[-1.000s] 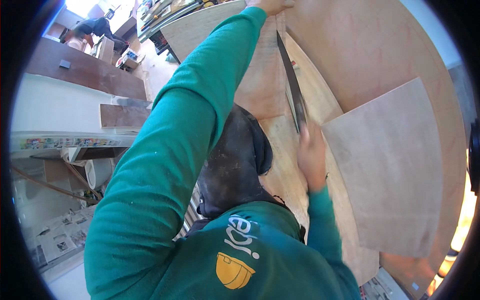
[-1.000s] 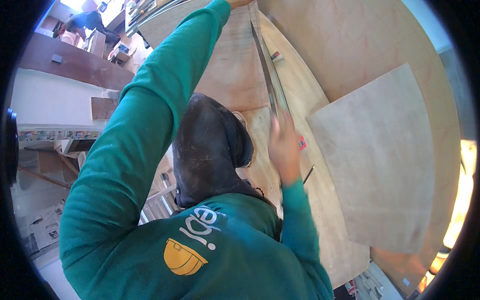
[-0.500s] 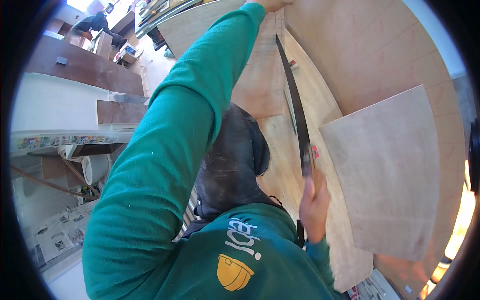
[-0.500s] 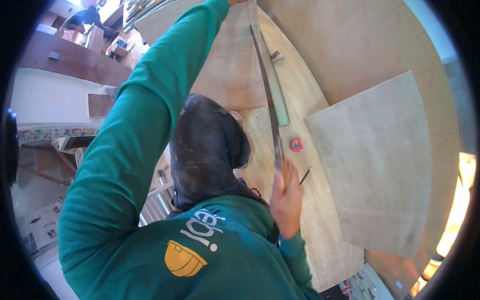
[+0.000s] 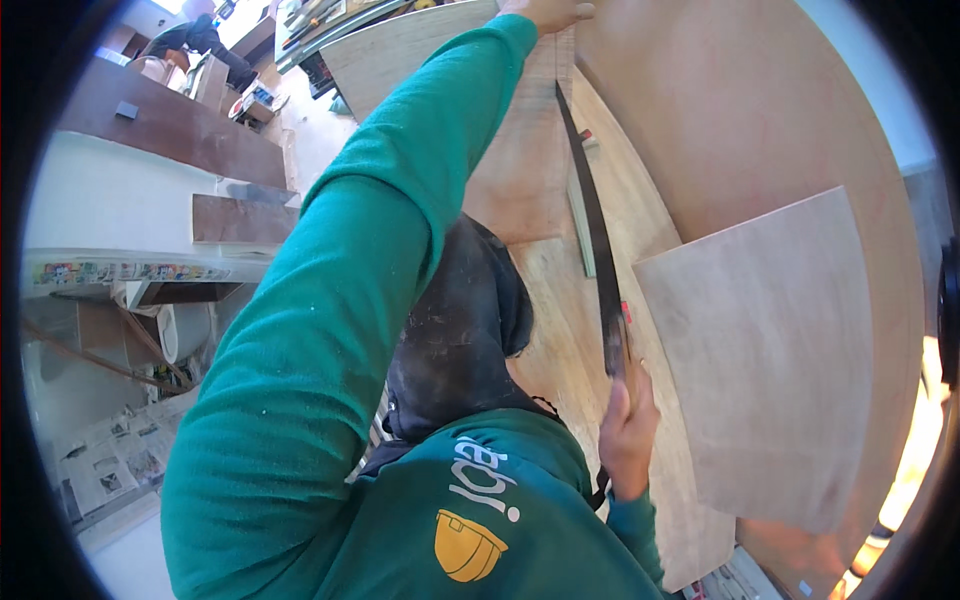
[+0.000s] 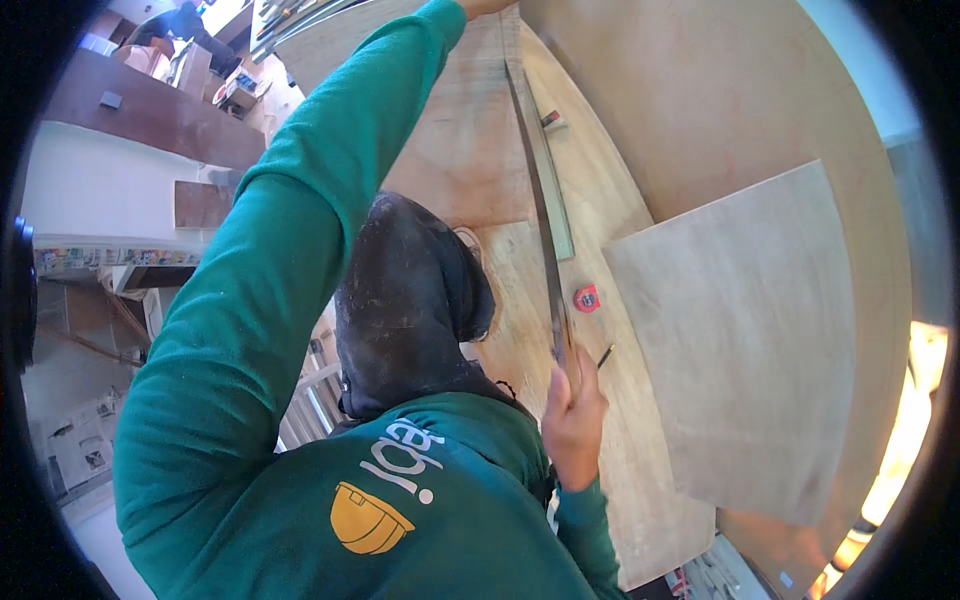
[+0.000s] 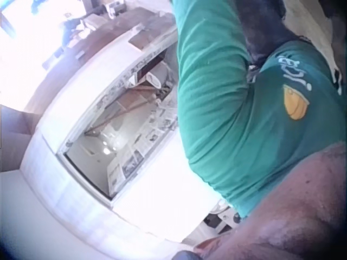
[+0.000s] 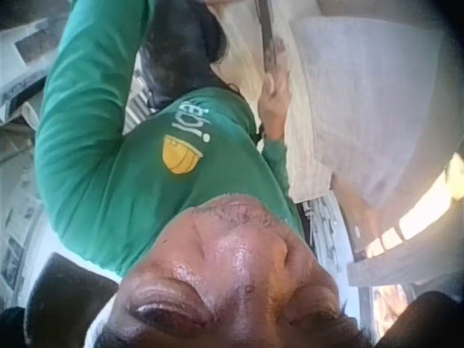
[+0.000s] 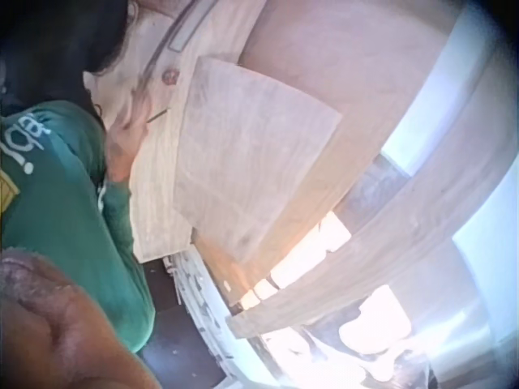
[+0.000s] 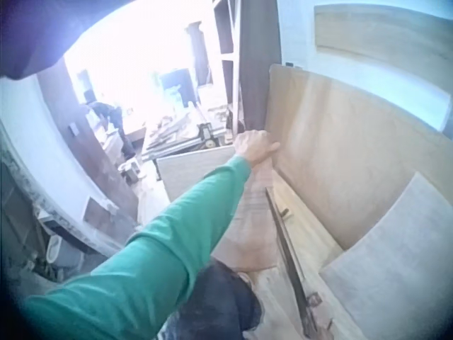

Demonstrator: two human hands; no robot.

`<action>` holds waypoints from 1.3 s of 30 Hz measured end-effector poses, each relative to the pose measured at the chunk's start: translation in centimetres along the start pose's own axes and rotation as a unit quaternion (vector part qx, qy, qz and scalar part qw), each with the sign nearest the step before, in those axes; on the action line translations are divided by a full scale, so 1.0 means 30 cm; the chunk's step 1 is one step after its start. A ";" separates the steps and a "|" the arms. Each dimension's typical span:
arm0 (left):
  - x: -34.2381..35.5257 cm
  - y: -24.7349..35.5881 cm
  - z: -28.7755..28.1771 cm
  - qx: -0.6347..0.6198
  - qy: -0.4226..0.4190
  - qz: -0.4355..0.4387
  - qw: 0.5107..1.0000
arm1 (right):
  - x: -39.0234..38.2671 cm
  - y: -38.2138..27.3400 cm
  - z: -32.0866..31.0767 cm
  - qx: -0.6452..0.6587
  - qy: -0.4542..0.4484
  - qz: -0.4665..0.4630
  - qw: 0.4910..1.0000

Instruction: The person uses a hand saw to cut a piece of plywood on a workbench. They guide the saw along a marked line, then lift the cut piece and place it aside. The person also handles a smaller rectangular piece of wood, moving it on the workbench.

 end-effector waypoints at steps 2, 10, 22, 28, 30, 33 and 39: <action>-0.021 0.022 0.015 0.005 0.004 0.004 1.000 | 0.010 -0.014 0.013 0.034 -0.019 0.038 0.999; -0.023 0.081 -0.038 0.018 -0.035 0.006 0.999 | 0.584 -0.377 0.185 0.014 0.066 -0.162 0.984; -0.003 0.012 0.022 0.035 0.050 0.013 0.998 | 0.114 0.000 0.074 0.001 0.054 -0.091 0.994; -0.041 0.104 -0.067 0.003 -0.020 0.018 1.000 | 0.573 -0.340 0.188 0.024 0.094 -0.200 0.975; -0.019 0.100 -0.071 0.013 -0.007 0.014 1.000 | 0.522 -0.326 0.163 0.023 0.102 -0.232 0.967; -0.045 0.054 -0.054 0.007 -0.006 0.001 1.000 | 0.277 -0.108 0.126 -0.027 0.054 -0.150 0.987; -0.042 0.057 -0.014 0.012 0.021 0.008 1.000 | -0.032 -0.009 0.014 0.002 0.019 -0.076 0.997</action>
Point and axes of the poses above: each hand's wrist, its own x-axis towards the middle knuckle, its own z-axis out of the palm, y = z × x, the point moved 6 cm from there along x, towards the middle knuckle, and after that the axes turned 5 degrees about z, right-handed, at the moved point
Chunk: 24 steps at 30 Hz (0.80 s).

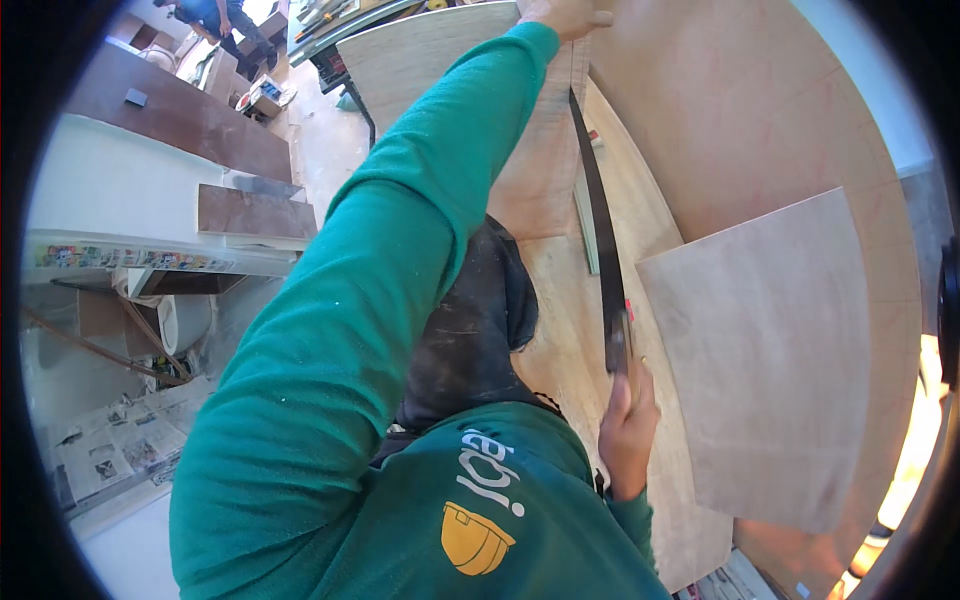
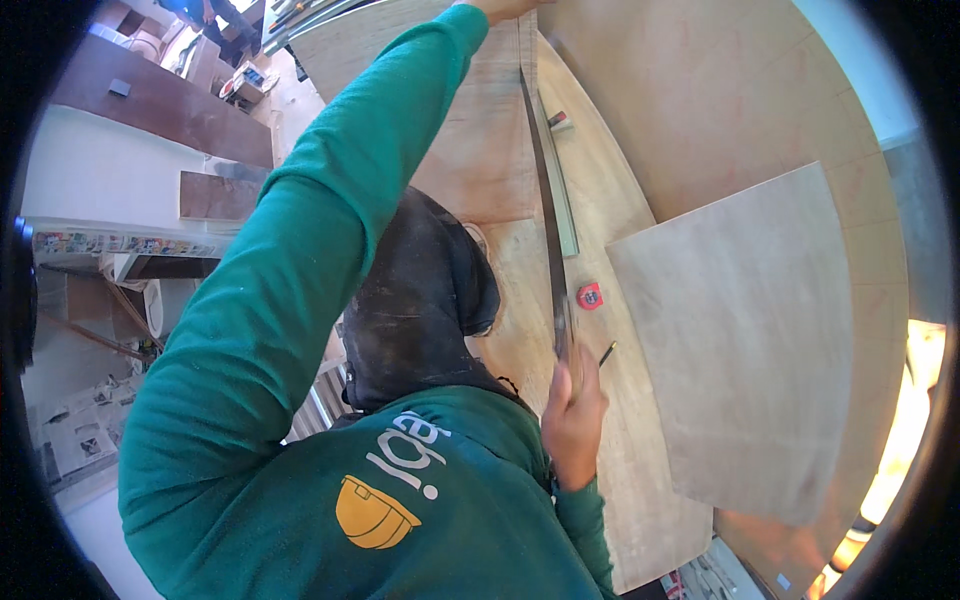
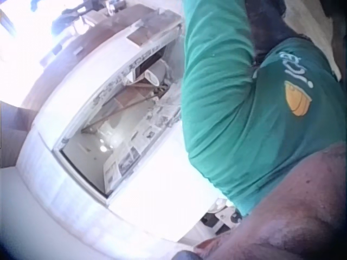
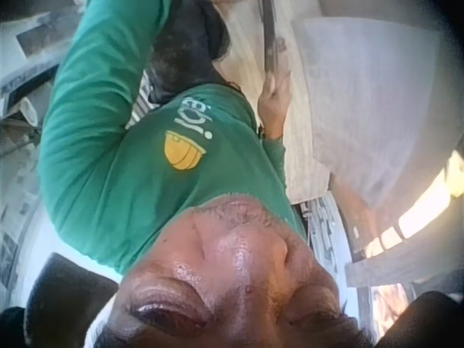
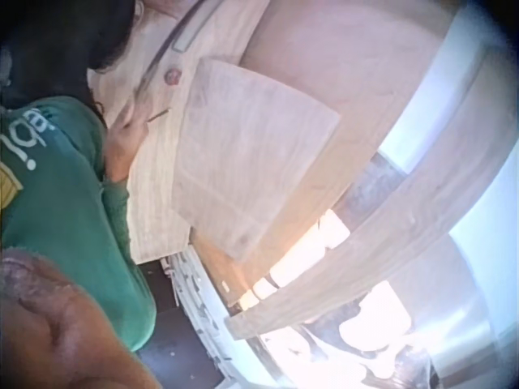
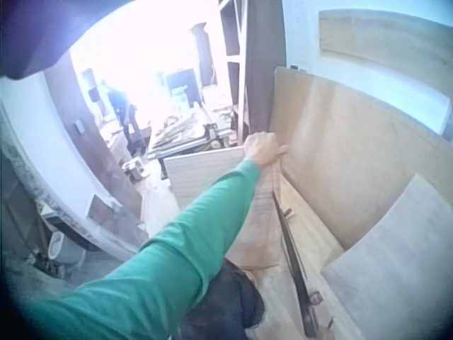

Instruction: The person uses a hand saw to cut a piece of plywood on a workbench. They guide the saw along a marked line, then lift the cut piece and place it aside. The person also handles a smaller rectangular piece of wood, moving it on the workbench.

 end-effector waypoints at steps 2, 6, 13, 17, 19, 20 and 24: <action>-0.006 0.015 -0.033 -0.003 0.003 -0.001 1.000 | 0.236 0.036 0.113 -0.045 0.047 -0.059 0.996; -0.012 0.084 -0.074 -0.014 -0.022 0.002 1.000 | 0.631 -0.193 0.207 0.010 0.081 -0.112 0.990; -0.014 -0.021 -0.043 -0.018 -0.018 -0.018 1.000 | 0.214 -0.014 0.108 -0.051 0.009 0.001 0.999; -0.004 0.001 -0.018 -0.007 -0.010 0.000 1.000 | -0.027 0.013 0.018 -0.021 0.016 0.009 1.000; -0.005 0.032 -0.037 -0.008 -0.008 -0.002 1.000 | 0.036 0.035 0.054 -0.022 0.032 -0.013 0.999; -0.001 0.048 -0.055 -0.013 -0.012 -0.003 1.000 | 0.169 0.049 0.113 -0.032 0.058 -0.074 0.995; -0.013 0.089 -0.046 -0.020 -0.058 -0.009 0.998 | 0.610 -0.203 0.215 -0.002 0.071 -0.079 0.994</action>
Point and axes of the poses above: each hand's wrist, its own x-axis towards the middle knuckle, its own z-axis out of the palm, y = z × x, the point moved 6 cm from there along x, towards the middle knuckle, and after that the axes turned 5 degrees about z, right-handed, at the moved point
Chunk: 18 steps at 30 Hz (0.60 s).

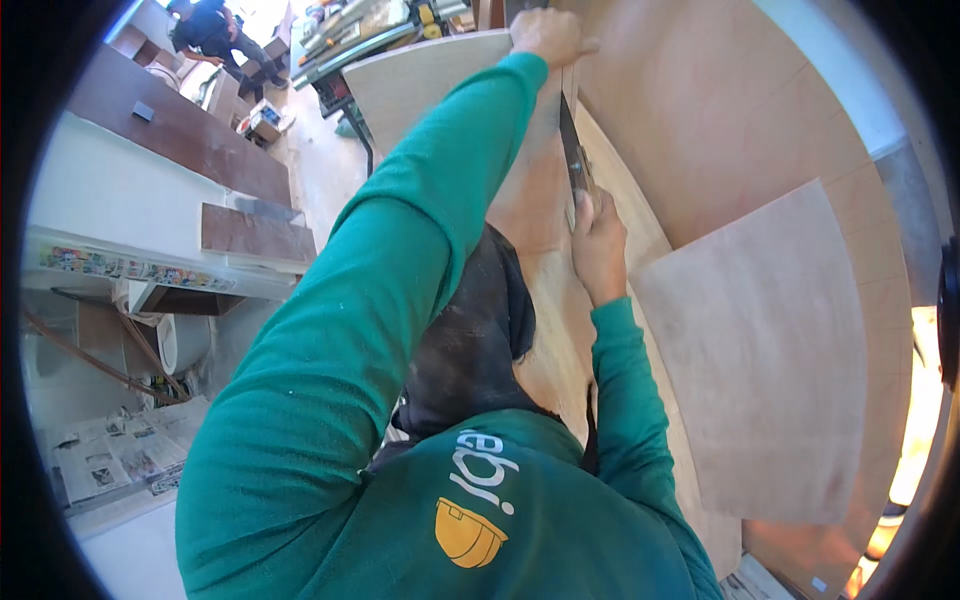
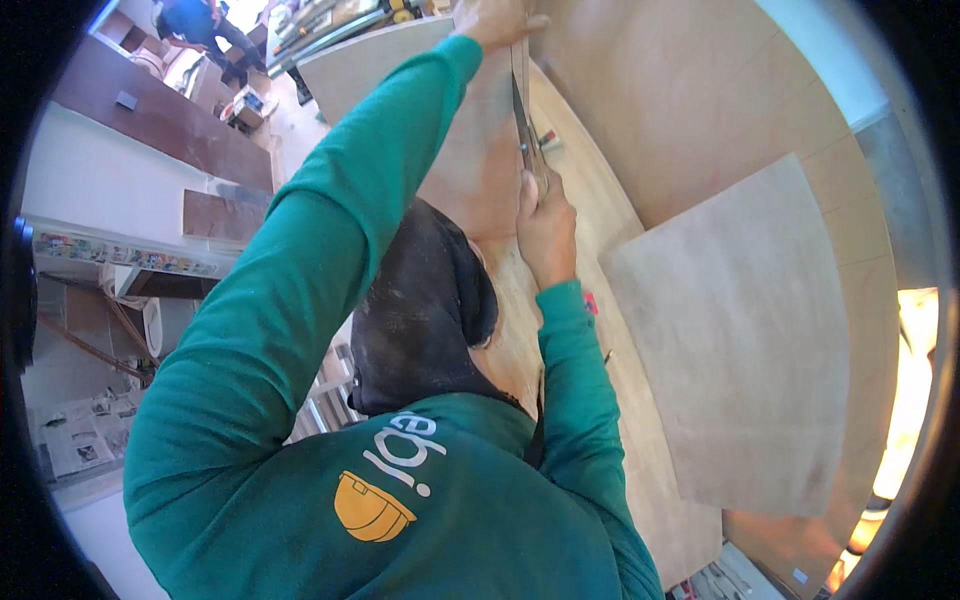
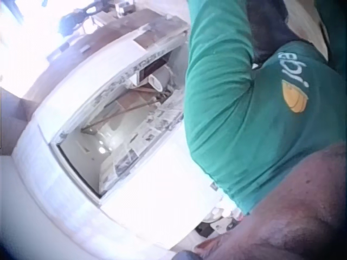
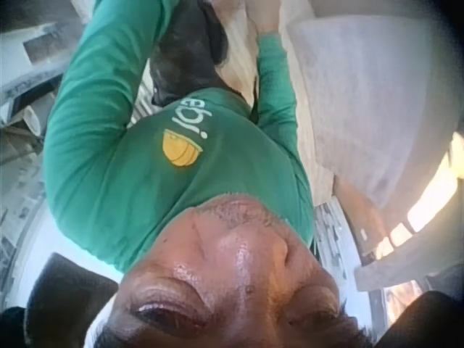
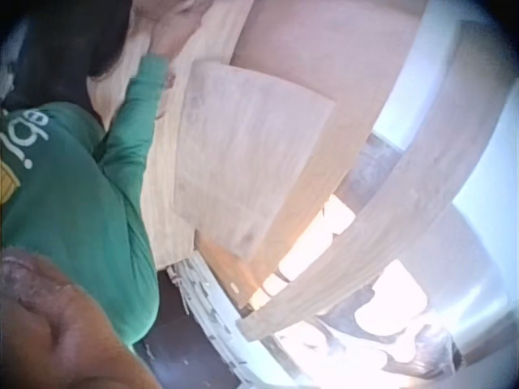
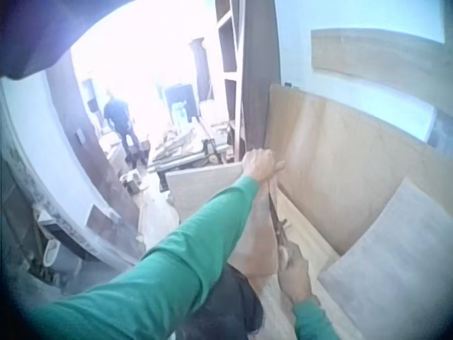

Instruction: The person uses a hand saw to cut a piece of plywood on a workbench. They guide the saw along a marked line, then lift the cut piece and place it aside. The person also handles a smaller rectangular piece of wood, moving it on the workbench.

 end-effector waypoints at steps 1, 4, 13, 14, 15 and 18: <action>0.003 -0.005 0.008 0.002 -0.022 -0.006 1.000 | 0.034 -0.033 0.004 0.016 0.009 -0.009 1.000; 0.014 -0.009 0.003 0.008 -0.032 -0.005 0.999 | -0.016 -0.046 -0.034 0.006 -0.013 -0.027 1.000; -0.039 -0.032 -0.004 -0.014 -0.084 -0.046 0.995 | -0.649 0.096 -0.283 -0.023 -0.069 0.124 0.990; -0.034 -0.027 -0.023 -0.006 -0.064 -0.041 0.997 | -0.576 0.126 -0.242 -0.043 -0.036 0.049 0.997; -0.038 -0.009 -0.025 -0.002 -0.046 -0.032 0.998 | -0.457 0.151 -0.167 -0.063 0.002 -0.022 0.998; -0.056 0.034 -0.011 0.005 -0.012 0.019 1.000 | -0.094 0.065 -0.019 -0.006 0.021 -0.020 1.000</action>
Point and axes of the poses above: each hand's wrist, its own x-axis towards the middle knuckle, its own z-axis out of the palm, y = z × x, the point moved 6 cm from there along x, towards the middle knuckle, and after that the axes turned 5 degrees about z, right-handed, at the moved point
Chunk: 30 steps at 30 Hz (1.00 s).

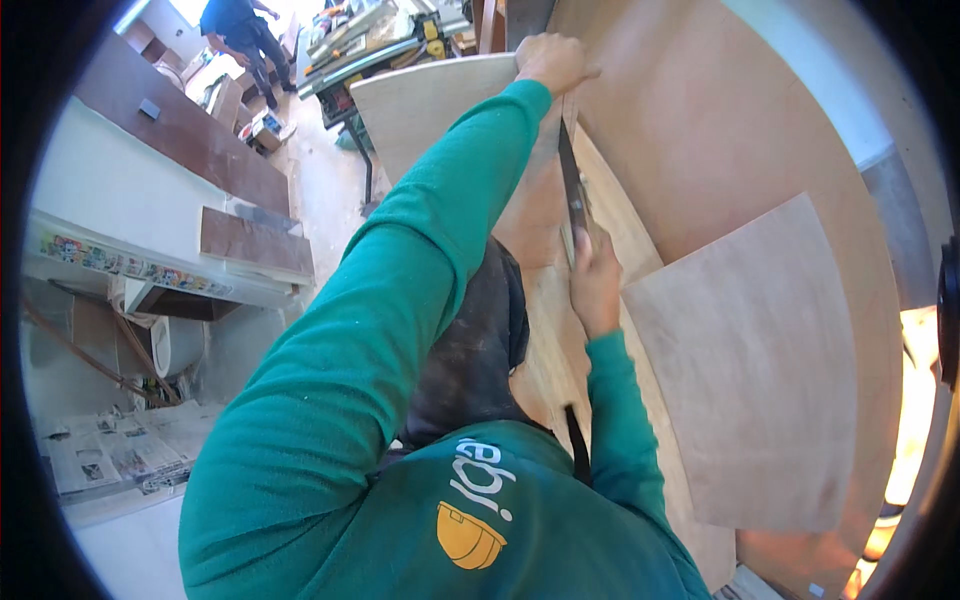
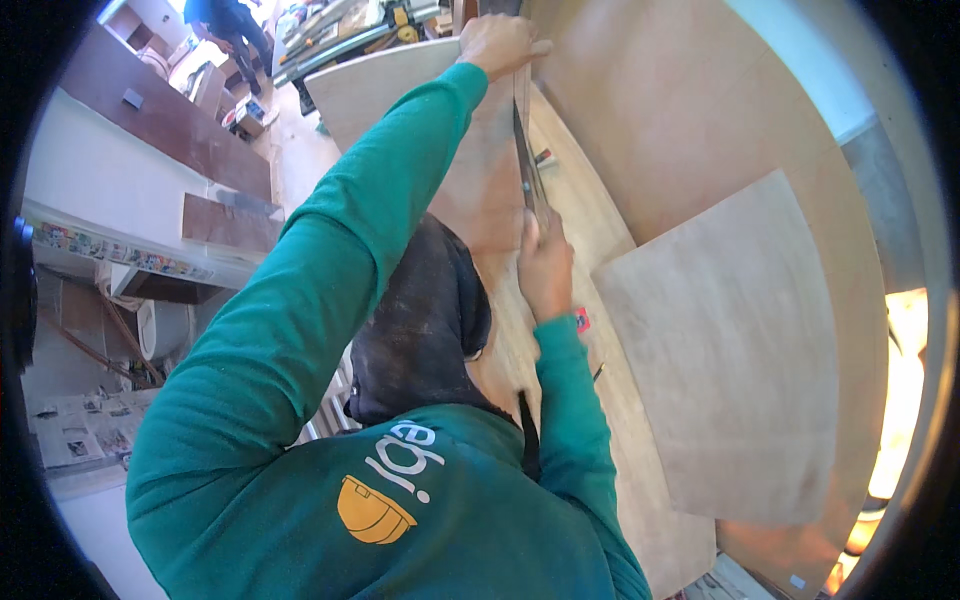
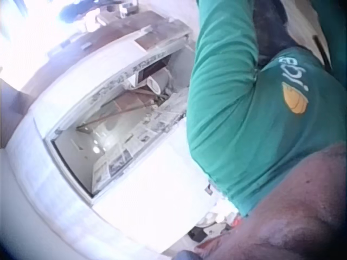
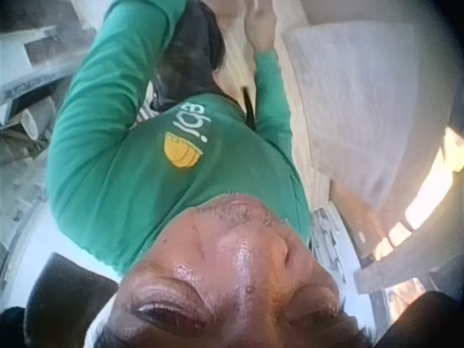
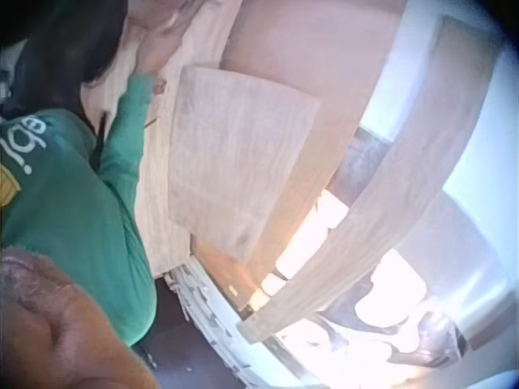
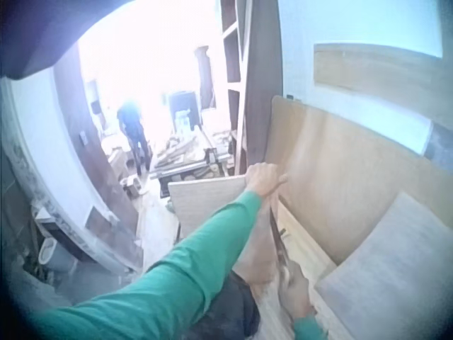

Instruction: The person uses a hand saw to cut a piece of plywood on a workbench. They guide the saw along a marked line, then lift the cut piece and place it aside. The person also handles a smaller rectangular piece of wood, moving it on the workbench.

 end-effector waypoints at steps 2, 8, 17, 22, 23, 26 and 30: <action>0.014 -0.028 -0.024 0.011 0.014 0.012 1.000 | 0.076 -0.060 0.028 0.026 0.001 -0.020 0.999; -0.041 0.023 -0.127 -0.113 -0.007 -0.052 0.992 | 0.084 -0.045 0.031 0.007 0.004 0.011 1.000; -0.410 0.007 -0.332 -0.154 0.375 -0.010 0.914 | -0.007 -0.060 0.029 0.023 -0.002 0.037 0.999; -0.487 0.010 -0.373 -0.123 0.386 -0.018 0.914 | -0.025 -0.060 0.022 0.029 0.008 0.010 1.000; -0.486 0.007 -0.375 -0.118 0.387 -0.018 0.914 | -0.022 -0.053 0.023 0.030 0.010 -0.004 0.999; -0.490 -0.006 -0.373 -0.110 0.382 -0.020 0.917 | -0.035 -0.036 0.026 0.030 0.014 -0.017 0.999; -0.484 -0.004 -0.362 -0.121 0.373 -0.013 0.920 | -0.061 -0.030 0.022 0.025 0.005 0.006 1.000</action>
Point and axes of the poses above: each hand's wrist, its own x-axis towards the middle knuckle, its own z-axis out of the palm, y = z × x, the point moved 6 cm from there along x, towards the middle knuckle, and after that the axes turned 5 degrees about z, right-handed, at the moved point
